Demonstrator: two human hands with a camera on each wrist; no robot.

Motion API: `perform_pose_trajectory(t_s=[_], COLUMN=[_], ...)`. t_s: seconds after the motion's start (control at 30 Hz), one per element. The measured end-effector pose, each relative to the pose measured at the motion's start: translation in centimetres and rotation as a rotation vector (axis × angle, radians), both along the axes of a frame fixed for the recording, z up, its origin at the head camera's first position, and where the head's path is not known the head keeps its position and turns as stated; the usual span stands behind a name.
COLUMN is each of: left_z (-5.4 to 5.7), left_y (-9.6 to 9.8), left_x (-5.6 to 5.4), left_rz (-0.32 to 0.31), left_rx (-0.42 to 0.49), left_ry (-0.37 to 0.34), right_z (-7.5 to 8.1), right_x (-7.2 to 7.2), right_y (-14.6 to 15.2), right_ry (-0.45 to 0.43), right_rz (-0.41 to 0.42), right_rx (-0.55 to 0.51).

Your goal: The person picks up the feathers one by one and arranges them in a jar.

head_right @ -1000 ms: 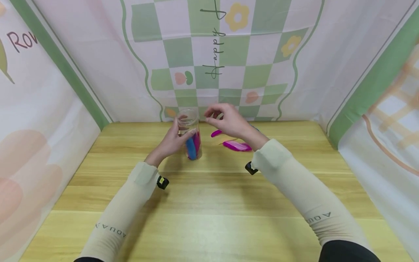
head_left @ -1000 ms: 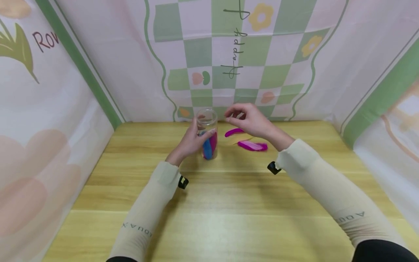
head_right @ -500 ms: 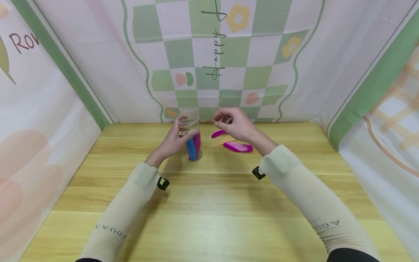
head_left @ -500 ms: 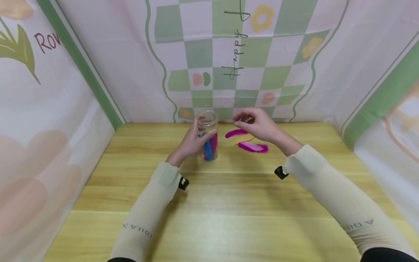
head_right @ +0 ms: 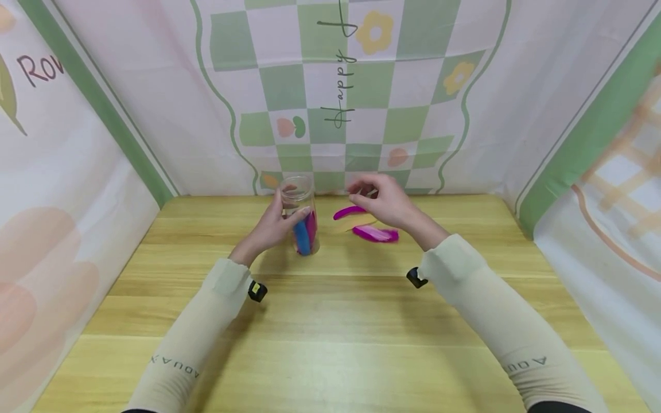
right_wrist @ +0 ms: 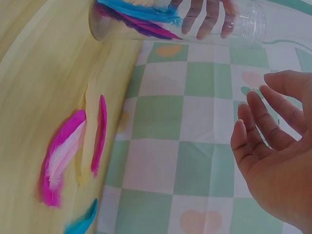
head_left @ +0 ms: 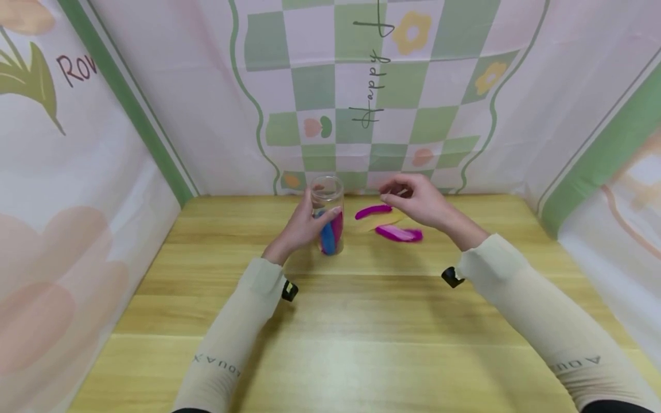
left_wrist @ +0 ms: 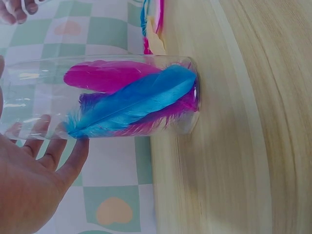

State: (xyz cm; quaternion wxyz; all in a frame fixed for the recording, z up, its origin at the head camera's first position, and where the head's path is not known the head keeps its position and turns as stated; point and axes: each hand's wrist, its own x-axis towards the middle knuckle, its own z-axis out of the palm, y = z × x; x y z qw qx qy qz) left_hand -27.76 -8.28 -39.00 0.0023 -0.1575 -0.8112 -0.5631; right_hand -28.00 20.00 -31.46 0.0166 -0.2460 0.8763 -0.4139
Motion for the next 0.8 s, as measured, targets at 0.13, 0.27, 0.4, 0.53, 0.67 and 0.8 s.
perform_pose_trajectory(t_s=[0.13, 0.27, 0.4, 0.53, 0.67, 0.8], left_z=[-0.1, 0.0, 0.0, 0.0, 0.0, 0.0], left_y=[0.0, -0.1, -0.1, 0.0, -0.1, -0.1], left_x=[0.0, 0.0, 0.0, 0.0, 0.0, 0.1], left_rz=[-0.001, -0.002, 0.002, 0.006, 0.003, 0.0], left_rx=[-0.009, -0.015, -0.026, -0.033, -0.032, -0.028], left_ry=[0.005, 0.004, -0.001, -0.003, -0.001, -0.005], right_z=[-0.1, -0.2, -0.5, -0.9, -1.3, -1.7], right_x=[0.2, 0.3, 0.4, 0.4, 0.3, 0.3], right_y=[0.4, 0.8, 1.2, 1.7, 2.1, 2.6], right_ry=[0.013, 0.001, -0.014, -0.028, -0.032, -0.027], right_rz=[0.013, 0.006, -0.025, -0.051, -0.068, -0.07], right_rx=[0.001, 0.005, 0.016, 0.027, 0.035, 0.041])
